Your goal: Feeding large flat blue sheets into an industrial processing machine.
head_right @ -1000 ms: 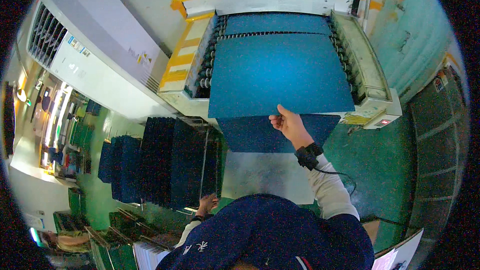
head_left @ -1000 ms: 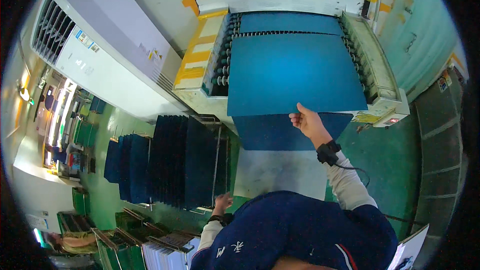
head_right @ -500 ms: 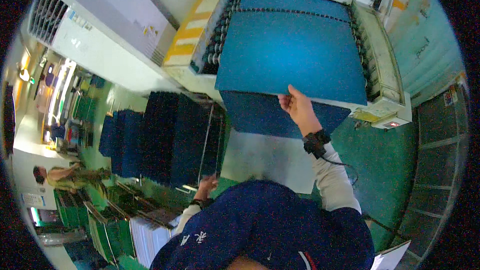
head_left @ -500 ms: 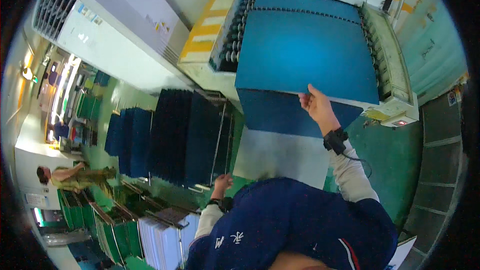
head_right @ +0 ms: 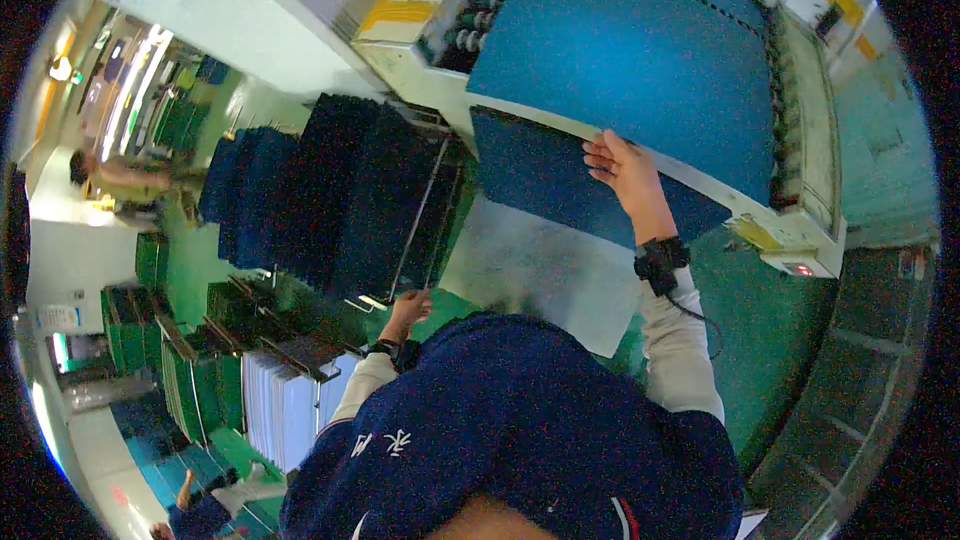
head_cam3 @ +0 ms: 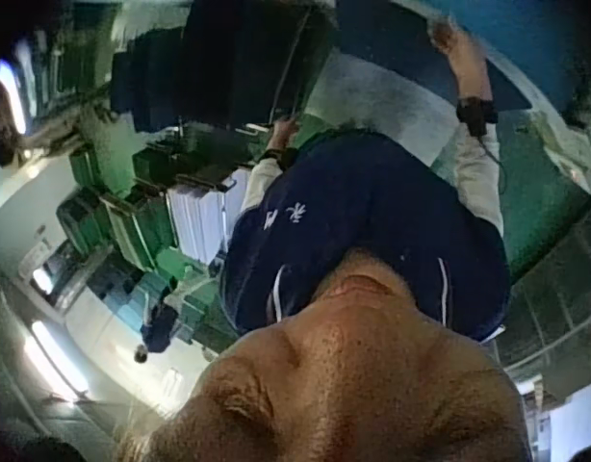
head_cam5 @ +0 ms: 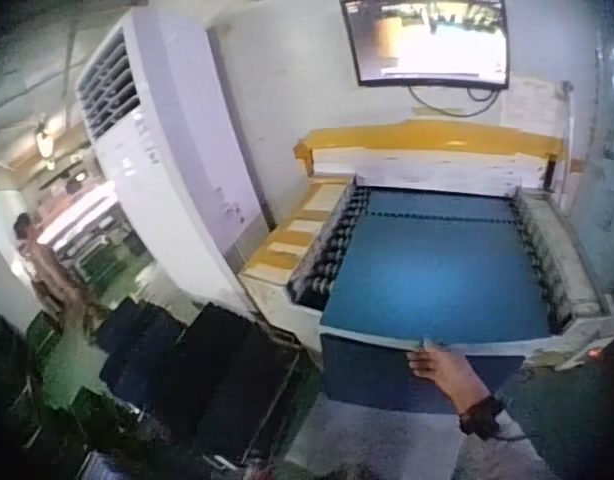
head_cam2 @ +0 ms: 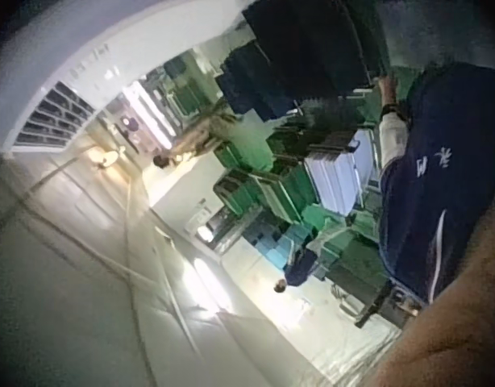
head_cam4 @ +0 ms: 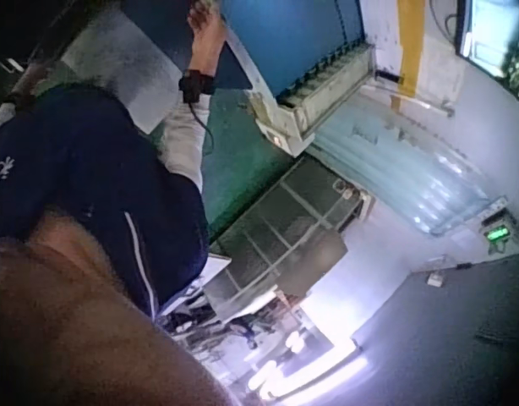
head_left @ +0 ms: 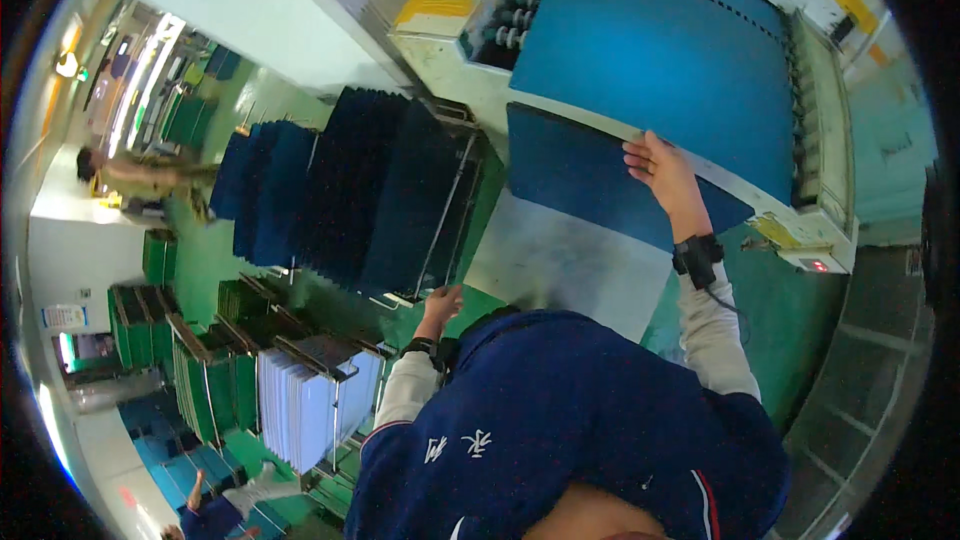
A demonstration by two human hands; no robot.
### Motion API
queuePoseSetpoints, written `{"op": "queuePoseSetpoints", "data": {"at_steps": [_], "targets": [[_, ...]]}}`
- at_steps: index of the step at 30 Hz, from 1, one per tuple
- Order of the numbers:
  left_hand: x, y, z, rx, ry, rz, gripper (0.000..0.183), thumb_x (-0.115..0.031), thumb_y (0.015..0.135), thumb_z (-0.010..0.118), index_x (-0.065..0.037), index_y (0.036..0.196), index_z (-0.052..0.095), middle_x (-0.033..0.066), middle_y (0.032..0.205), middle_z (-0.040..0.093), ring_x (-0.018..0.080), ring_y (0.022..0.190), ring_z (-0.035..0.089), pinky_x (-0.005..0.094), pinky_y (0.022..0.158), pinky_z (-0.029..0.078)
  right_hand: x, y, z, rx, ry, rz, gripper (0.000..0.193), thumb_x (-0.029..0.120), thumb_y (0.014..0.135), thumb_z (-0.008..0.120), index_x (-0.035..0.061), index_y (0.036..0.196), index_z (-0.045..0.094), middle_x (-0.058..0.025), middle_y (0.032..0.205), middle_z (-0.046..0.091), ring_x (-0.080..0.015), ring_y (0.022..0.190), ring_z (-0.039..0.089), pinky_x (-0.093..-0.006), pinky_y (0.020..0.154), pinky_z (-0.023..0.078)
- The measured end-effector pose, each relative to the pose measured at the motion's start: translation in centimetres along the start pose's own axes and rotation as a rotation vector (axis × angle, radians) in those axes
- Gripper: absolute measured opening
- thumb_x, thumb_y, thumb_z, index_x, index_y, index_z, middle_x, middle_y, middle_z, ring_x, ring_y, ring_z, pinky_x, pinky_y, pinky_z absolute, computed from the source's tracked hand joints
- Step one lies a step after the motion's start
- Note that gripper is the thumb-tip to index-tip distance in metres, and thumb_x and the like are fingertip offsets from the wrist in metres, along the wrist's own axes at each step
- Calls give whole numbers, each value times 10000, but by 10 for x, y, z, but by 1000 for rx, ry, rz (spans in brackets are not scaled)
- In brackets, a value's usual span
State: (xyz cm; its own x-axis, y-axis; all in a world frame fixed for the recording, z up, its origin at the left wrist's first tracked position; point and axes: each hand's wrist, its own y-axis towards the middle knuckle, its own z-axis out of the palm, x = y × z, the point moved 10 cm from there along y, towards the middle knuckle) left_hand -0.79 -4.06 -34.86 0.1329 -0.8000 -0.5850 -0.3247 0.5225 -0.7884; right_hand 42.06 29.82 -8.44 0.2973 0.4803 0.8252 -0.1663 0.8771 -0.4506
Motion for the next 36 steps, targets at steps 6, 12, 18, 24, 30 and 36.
{"op": "queuePoseSetpoints", "data": {"at_steps": [6, 12, 18, 24, 30, 36], "targets": [[-11, 0, -4, -72, 66, 85, 445, -440, 812, 694, -24, 970, 674, 41, 790, 657, 137, 620, 610, 285, 521, 493, 27, -30, 15, -233, -1310, -866, 282, 187, 805, 704, 35, 1038, 661, -119, 1089, 635, -321, 1042, 582, -403, 901, 460], [-3, 1, -2, -47, 110, 82, 458, -477, 788, 699, -43, 935, 680, 43, 773, 659, 146, 614, 616, 297, 567, 518, 4, -29, 25, -241, -1500, -842, 383, 112, 785, 703, 56, 1155, 619, -107, 1216, 561, -332, 1148, 509, -459, 951, 414], [-19, -23, 6, -101, 147, 80, 451, -473, 789, 686, -35, 900, 679, 50, 771, 662, 157, 628, 621, 311, 580, 522, -1, -37, 23, -274, -1533, -858, 455, 90, 798, 688, 40, 1235, 571, -139, 1235, 533, -346, 1156, 492, -466, 965, 400], [-14, -20, 4, -134, 174, 88, 455, -468, 790, 680, -26, 900, 677, 51, 764, 662, 168, 640, 628, 319, 590, 524, -1, -30, 20, -259, -1577, -856, 440, 91, 806, 677, 28, 1229, 574, -152, 1211, 554, -357, 1167, 490, -470, 1004, 387], [-29, -35, 3, -155, 184, 83, 439, -457, 779, 699, -27, 868, 682, 47, 754, 663, 166, 641, 631, 324, 602, 522, 5, -30, 27, -252, -1584, -761, 392, 86, 810, 662, 13, 1189, 594, -174, 1196, 570, -367, 1165, 494, -464, 1014, 383], [-35, -42, -23, -124, 278, 240, 382, -418, 771, 717, -43, 842, 693, 56, 766, 687, 166, 658, 645, 308, 616, 533, -3, -12, 17, -227, -1630, -806, 394, 112, 793, 683, 15, 1167, 607, -177, 1201, 570, -364, 1177, 491, -489, 1092, 308]]}}
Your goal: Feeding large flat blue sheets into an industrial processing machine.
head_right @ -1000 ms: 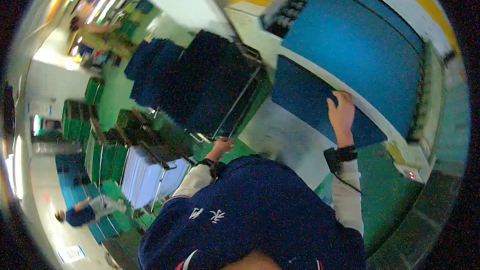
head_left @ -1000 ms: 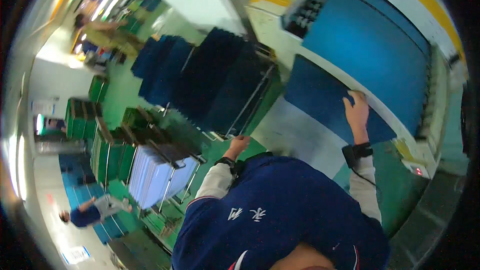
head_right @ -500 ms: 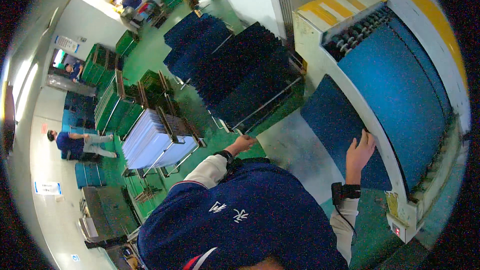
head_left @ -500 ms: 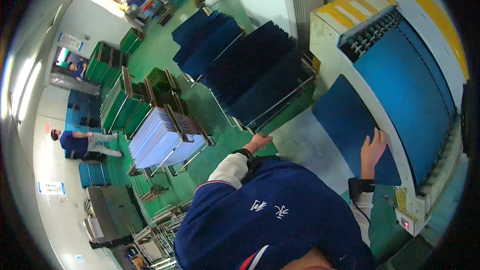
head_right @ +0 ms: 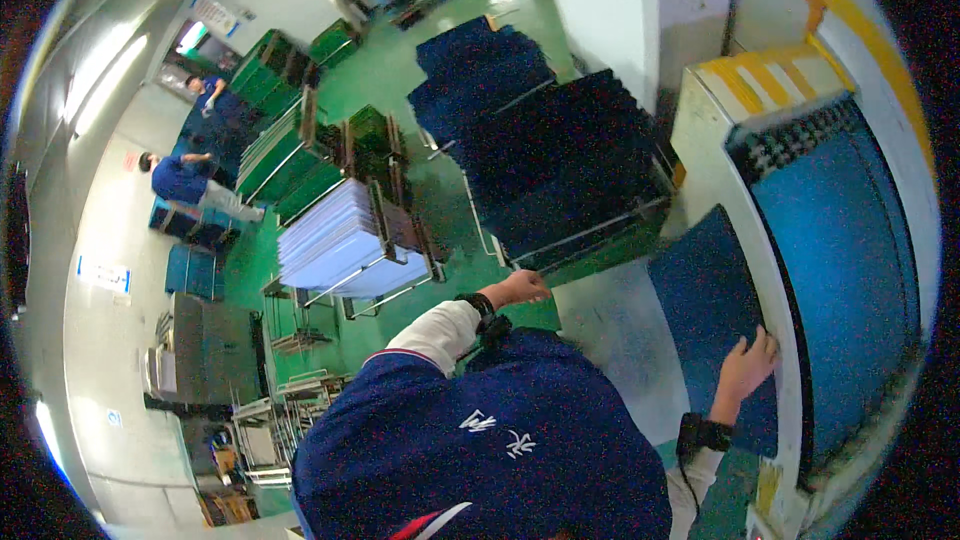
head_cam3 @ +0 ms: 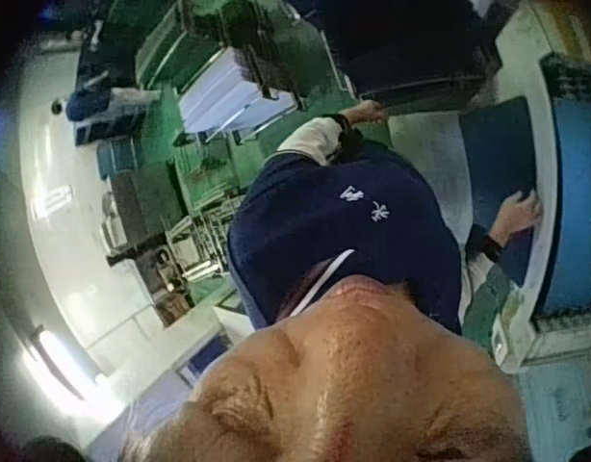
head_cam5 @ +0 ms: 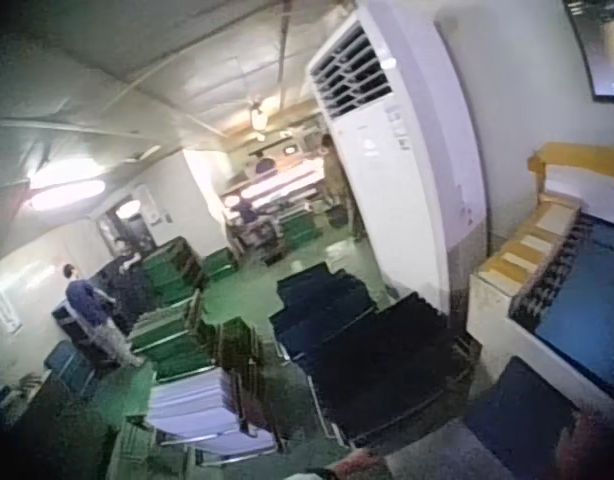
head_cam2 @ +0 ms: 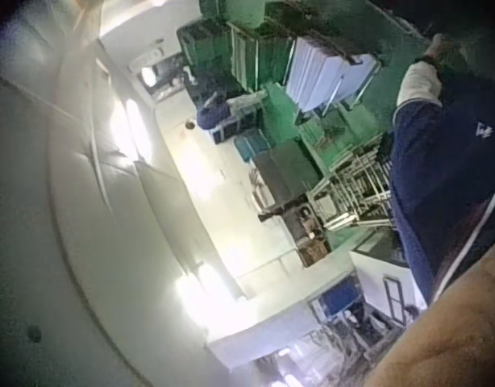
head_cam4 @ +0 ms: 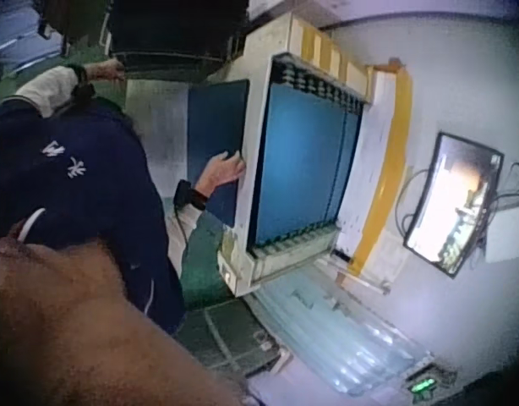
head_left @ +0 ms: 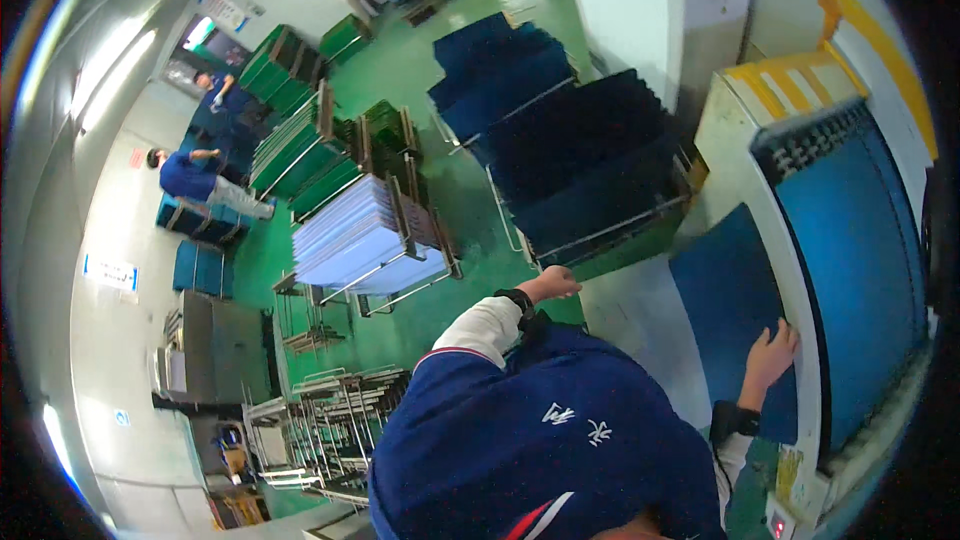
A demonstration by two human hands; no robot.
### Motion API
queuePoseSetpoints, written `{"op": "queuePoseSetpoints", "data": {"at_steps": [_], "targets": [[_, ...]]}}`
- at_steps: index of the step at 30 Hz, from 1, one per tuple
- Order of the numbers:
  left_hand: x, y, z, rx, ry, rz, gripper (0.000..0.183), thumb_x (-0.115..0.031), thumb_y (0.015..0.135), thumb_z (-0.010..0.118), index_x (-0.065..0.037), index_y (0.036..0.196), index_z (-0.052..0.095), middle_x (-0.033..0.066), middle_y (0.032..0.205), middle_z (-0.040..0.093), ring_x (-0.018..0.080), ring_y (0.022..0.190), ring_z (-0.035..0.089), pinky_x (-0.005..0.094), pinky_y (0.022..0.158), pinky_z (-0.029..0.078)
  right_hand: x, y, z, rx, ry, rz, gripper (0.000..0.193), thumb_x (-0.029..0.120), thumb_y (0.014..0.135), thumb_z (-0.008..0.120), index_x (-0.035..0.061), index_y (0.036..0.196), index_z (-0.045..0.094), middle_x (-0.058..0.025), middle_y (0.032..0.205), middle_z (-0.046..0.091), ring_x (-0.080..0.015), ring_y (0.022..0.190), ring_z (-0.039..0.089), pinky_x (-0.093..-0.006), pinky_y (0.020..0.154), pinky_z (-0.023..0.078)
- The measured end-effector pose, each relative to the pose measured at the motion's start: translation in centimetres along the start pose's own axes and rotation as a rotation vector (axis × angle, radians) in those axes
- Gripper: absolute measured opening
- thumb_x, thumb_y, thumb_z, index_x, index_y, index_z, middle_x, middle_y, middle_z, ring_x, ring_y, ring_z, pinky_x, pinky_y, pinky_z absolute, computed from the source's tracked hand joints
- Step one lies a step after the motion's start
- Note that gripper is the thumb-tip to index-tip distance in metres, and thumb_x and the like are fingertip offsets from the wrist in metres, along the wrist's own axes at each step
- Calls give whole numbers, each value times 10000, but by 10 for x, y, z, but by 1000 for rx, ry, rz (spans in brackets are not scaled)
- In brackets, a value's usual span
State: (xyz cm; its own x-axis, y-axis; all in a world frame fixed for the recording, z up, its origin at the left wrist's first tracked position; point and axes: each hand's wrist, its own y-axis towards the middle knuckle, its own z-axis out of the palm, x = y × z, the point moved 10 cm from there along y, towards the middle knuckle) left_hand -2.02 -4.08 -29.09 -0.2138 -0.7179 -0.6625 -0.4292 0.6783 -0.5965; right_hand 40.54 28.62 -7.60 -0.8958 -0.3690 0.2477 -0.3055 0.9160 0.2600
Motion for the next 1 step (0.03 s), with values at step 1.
{"op": "queuePoseSetpoints", "data": {"at_steps": [1], "targets": [[-18, -6, -10, 34, 41, 33, 370, -405, 770, 720, -43, 840, 693, 62, 779, 696, 166, 670, 651, 306, 624, 536, -5, -2, 1, 16, -15, 16, 400, 120, 791, 688, 22, 1171, 609, -172, 1206, 571, -355, 1183, 491, -508, 1106, 289]]}}
